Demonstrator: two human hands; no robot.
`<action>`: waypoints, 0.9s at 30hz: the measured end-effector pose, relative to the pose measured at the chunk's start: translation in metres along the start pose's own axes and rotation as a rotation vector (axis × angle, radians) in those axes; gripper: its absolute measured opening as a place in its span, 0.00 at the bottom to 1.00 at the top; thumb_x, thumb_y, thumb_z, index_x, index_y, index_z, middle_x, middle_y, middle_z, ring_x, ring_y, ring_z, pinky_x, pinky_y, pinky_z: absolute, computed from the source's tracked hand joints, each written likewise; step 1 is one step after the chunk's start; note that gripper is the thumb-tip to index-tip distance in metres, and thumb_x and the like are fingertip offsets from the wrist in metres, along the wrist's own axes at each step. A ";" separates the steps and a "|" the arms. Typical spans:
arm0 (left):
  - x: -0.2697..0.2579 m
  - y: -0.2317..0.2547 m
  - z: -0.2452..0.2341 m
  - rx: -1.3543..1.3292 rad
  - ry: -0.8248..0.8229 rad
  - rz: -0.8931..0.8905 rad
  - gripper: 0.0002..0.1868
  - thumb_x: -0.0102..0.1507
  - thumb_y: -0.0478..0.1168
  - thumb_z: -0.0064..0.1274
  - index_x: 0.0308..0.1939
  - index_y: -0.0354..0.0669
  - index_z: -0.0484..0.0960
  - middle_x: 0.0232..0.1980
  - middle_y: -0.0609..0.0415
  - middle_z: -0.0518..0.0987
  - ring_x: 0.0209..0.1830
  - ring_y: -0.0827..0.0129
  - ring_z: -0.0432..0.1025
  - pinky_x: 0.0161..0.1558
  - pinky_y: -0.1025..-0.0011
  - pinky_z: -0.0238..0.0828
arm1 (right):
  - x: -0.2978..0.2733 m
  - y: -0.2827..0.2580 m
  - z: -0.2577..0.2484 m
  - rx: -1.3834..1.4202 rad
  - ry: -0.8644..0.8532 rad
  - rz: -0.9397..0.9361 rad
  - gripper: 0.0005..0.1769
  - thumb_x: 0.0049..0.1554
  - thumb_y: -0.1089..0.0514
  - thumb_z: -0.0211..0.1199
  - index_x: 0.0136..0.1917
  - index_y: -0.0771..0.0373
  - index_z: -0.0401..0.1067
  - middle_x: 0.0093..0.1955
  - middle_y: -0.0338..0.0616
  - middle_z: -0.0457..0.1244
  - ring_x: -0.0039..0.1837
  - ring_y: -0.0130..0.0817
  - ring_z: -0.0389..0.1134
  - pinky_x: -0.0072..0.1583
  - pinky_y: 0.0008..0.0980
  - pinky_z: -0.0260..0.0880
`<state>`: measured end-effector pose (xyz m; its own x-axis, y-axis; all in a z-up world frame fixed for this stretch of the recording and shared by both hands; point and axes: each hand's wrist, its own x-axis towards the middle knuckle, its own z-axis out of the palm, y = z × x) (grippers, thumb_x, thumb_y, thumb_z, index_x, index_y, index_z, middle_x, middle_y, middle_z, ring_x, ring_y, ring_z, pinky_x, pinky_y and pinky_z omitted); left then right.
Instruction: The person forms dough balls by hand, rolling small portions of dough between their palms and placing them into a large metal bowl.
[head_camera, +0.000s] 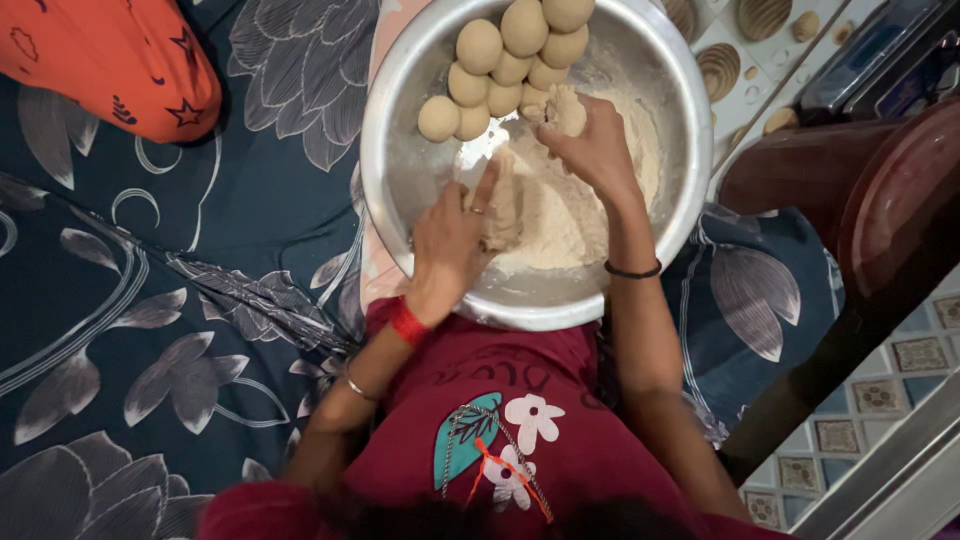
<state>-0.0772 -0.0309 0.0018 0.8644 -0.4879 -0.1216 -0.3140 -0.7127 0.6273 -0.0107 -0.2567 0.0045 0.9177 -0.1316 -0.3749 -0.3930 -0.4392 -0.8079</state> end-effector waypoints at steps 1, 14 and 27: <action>-0.001 0.001 0.005 0.051 0.016 0.000 0.61 0.44 0.44 0.75 0.77 0.43 0.58 0.48 0.41 0.70 0.45 0.44 0.73 0.43 0.51 0.71 | -0.001 0.000 -0.001 -0.001 0.000 0.001 0.15 0.53 0.56 0.68 0.51 0.67 0.77 0.34 0.40 0.68 0.32 0.22 0.68 0.32 0.25 0.66; -0.009 -0.008 0.019 -0.035 0.170 -0.096 0.49 0.51 0.46 0.74 0.71 0.33 0.66 0.52 0.41 0.70 0.46 0.47 0.70 0.45 0.53 0.68 | -0.014 0.028 0.008 -0.118 0.000 -0.233 0.17 0.55 0.58 0.71 0.55 0.69 0.76 0.43 0.50 0.71 0.44 0.37 0.73 0.46 0.35 0.72; -0.029 -0.004 0.002 -0.082 0.138 -0.017 0.59 0.46 0.53 0.73 0.74 0.27 0.64 0.62 0.33 0.68 0.64 0.40 0.60 0.69 0.46 0.51 | -0.052 0.026 0.058 -0.472 -0.158 -0.216 0.15 0.55 0.54 0.72 0.55 0.59 0.78 0.51 0.57 0.68 0.55 0.56 0.70 0.56 0.48 0.69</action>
<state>-0.1014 -0.0149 0.0010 0.9167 -0.3984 -0.0292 -0.2709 -0.6739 0.6874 -0.0719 -0.2097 -0.0234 0.9404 0.1247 -0.3164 -0.0944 -0.7980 -0.5952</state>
